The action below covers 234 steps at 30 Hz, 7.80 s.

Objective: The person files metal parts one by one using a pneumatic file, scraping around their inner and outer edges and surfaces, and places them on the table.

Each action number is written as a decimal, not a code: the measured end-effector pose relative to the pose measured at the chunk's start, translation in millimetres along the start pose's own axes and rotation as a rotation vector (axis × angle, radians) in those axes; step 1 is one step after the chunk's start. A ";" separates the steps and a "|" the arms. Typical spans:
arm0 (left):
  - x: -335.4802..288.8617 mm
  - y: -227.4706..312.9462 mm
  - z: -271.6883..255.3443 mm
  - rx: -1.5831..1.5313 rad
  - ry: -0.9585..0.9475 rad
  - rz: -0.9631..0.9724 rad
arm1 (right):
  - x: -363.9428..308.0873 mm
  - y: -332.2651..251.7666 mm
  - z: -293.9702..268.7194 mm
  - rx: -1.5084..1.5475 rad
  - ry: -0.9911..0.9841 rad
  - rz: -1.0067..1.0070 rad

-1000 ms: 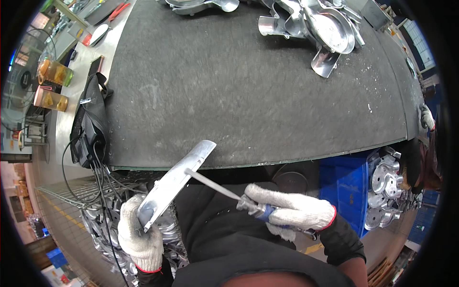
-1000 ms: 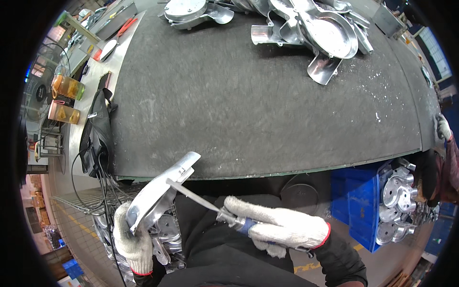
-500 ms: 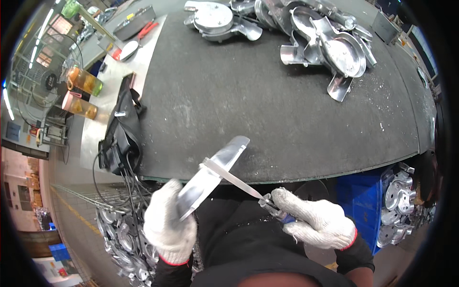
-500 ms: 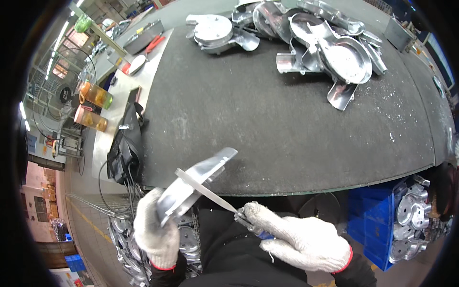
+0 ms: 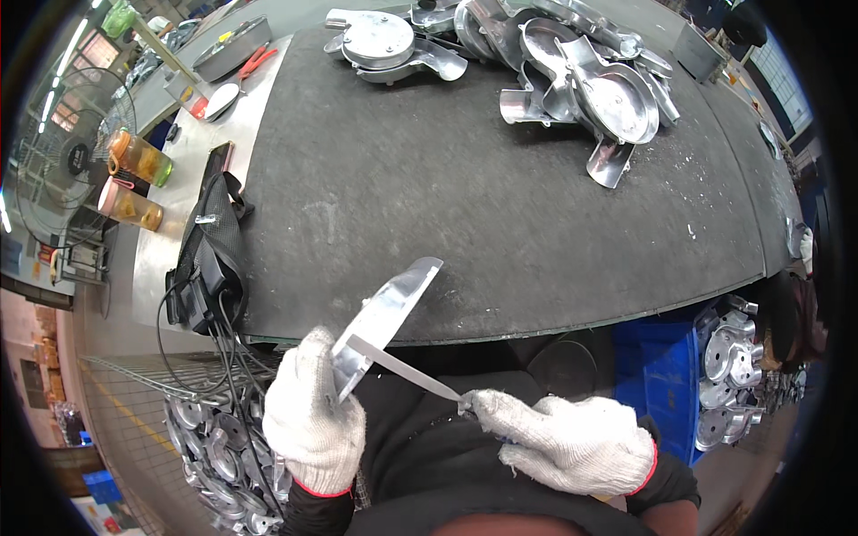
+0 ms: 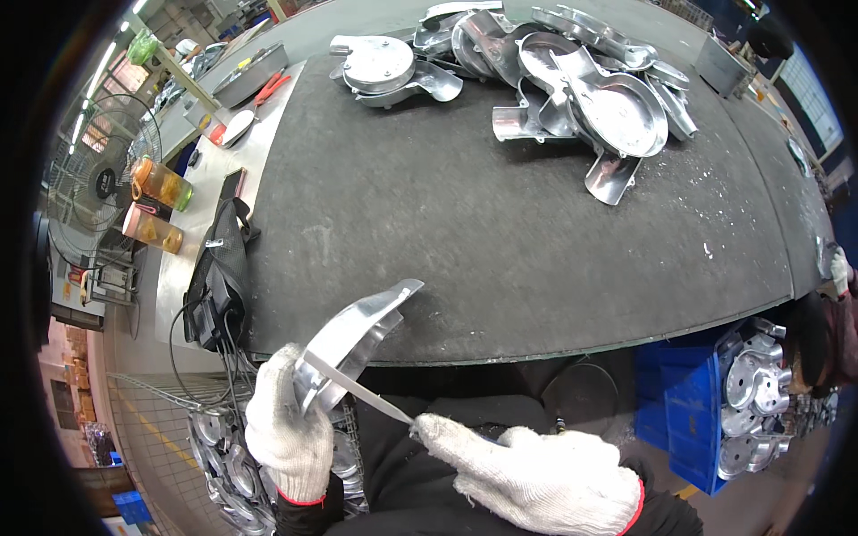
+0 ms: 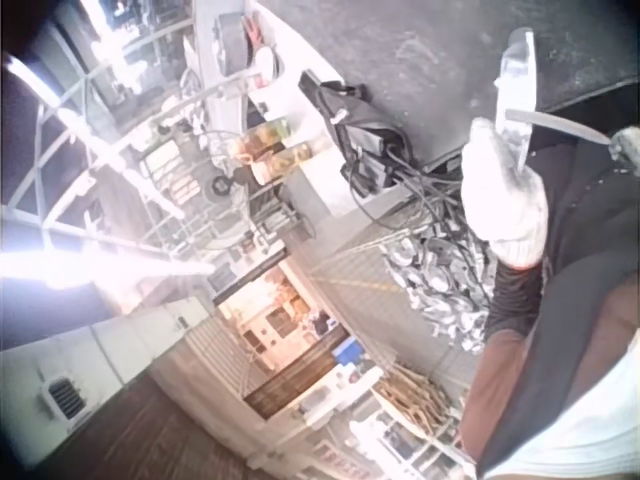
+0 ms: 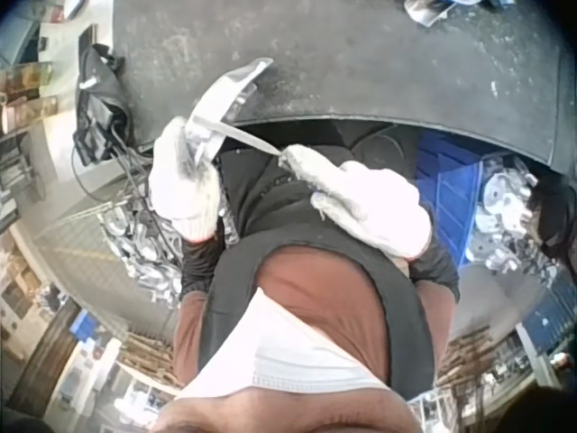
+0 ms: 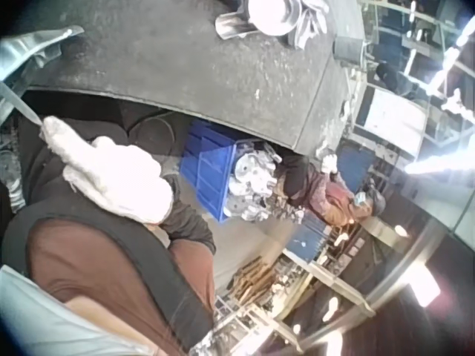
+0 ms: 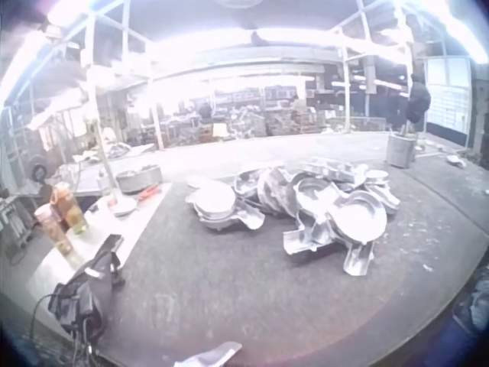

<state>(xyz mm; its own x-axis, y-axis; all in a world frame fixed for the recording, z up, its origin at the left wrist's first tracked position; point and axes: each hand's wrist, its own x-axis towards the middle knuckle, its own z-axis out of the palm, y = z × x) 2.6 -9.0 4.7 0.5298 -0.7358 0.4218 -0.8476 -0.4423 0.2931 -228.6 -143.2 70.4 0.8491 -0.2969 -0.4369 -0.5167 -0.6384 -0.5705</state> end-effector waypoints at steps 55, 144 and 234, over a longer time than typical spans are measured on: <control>69.1 1.2 127.8 -0.568 -0.197 0.445 | -36.5 62.3 -12.8 0.627 0.530 0.305; 37.9 32.5 -17.0 0.207 -0.293 -0.185 | 1.9 46.0 -3.9 0.227 0.104 -0.070; -17.8 -6.2 4.2 -0.208 -0.133 -0.251 | 16.2 41.1 56.5 0.782 -0.306 -0.229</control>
<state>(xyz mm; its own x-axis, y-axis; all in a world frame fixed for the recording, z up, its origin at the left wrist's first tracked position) -1.8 4.7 -8.2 0.7010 -0.6836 0.2030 -0.6599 -0.5140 0.5480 -242.2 -134.1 0.6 0.9326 0.0549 -0.3567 -0.3592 0.0454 -0.9322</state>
